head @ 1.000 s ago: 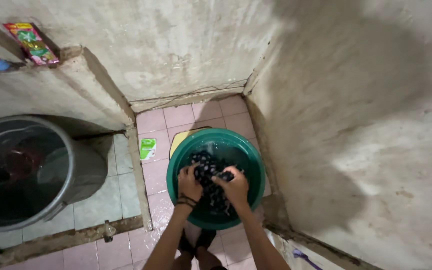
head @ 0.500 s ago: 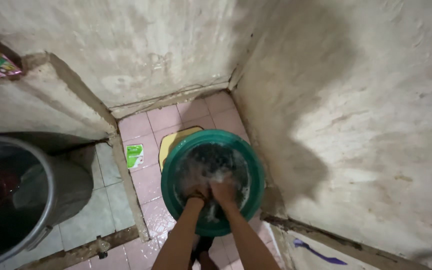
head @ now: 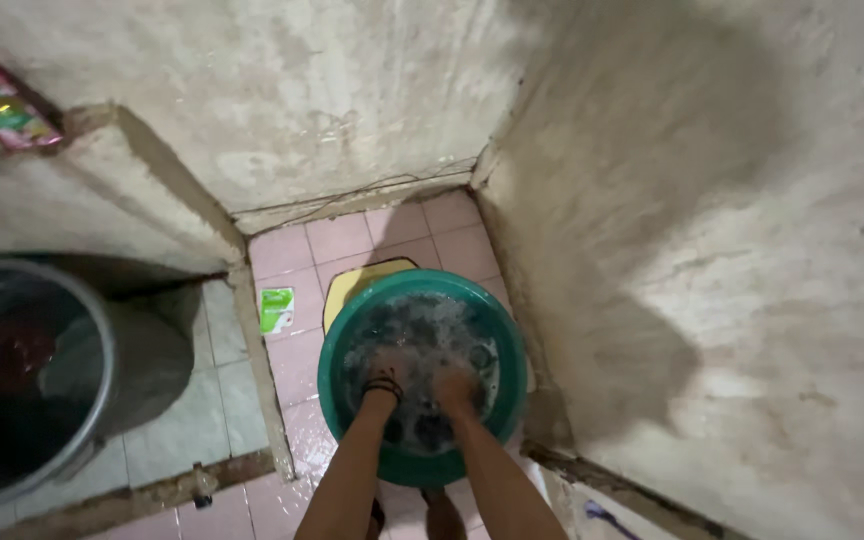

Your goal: The person washes a dark patterned garment by hand in a green basin with soapy water, then rinses it using water from a large bucket with a red ladle and adds detergent from a packet.

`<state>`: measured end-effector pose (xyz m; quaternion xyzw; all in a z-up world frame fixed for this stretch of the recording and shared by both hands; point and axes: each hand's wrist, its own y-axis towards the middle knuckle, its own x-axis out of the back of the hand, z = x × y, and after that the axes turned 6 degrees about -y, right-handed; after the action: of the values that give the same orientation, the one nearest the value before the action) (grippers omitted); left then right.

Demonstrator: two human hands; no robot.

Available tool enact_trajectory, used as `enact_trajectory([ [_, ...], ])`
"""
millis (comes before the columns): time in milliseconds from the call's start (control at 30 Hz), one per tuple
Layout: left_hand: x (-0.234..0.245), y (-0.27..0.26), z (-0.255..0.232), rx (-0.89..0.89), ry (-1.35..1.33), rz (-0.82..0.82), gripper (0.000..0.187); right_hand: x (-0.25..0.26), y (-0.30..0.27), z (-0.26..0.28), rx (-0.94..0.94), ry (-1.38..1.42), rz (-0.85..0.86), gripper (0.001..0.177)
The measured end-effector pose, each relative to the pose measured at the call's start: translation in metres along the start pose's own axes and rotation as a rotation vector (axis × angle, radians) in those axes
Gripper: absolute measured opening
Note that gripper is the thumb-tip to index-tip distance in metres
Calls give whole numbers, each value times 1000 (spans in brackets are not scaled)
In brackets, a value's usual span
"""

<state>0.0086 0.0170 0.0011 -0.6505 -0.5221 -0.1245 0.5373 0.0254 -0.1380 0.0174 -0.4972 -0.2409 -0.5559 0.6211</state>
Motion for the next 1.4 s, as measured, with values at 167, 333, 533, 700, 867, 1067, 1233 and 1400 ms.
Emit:
enact_trajectory([
  [167,15,-26,-13,-124,-208,-408,37,31,-18,14,50,205,2,47],
  [333,57,-77,-24,-206,-548,-591,26,106,-53,34,174,438,-44,54],
  [533,118,-148,-61,-247,-677,-678,22,183,-90,64,350,597,-30,48],
  [700,140,-177,-60,-470,-693,-768,21,221,-106,84,463,528,-120,38],
  [867,134,-164,-48,-346,-596,-651,26,184,-82,74,392,427,-73,36],
  [1067,98,-125,-44,-194,-189,-569,80,99,-45,53,423,20,-31,86],
  [1233,37,-81,-24,79,-524,-12,102,65,-40,35,496,-8,-27,92],
  [1400,7,-41,-6,68,-75,399,64,39,-34,28,378,-170,14,77],
])
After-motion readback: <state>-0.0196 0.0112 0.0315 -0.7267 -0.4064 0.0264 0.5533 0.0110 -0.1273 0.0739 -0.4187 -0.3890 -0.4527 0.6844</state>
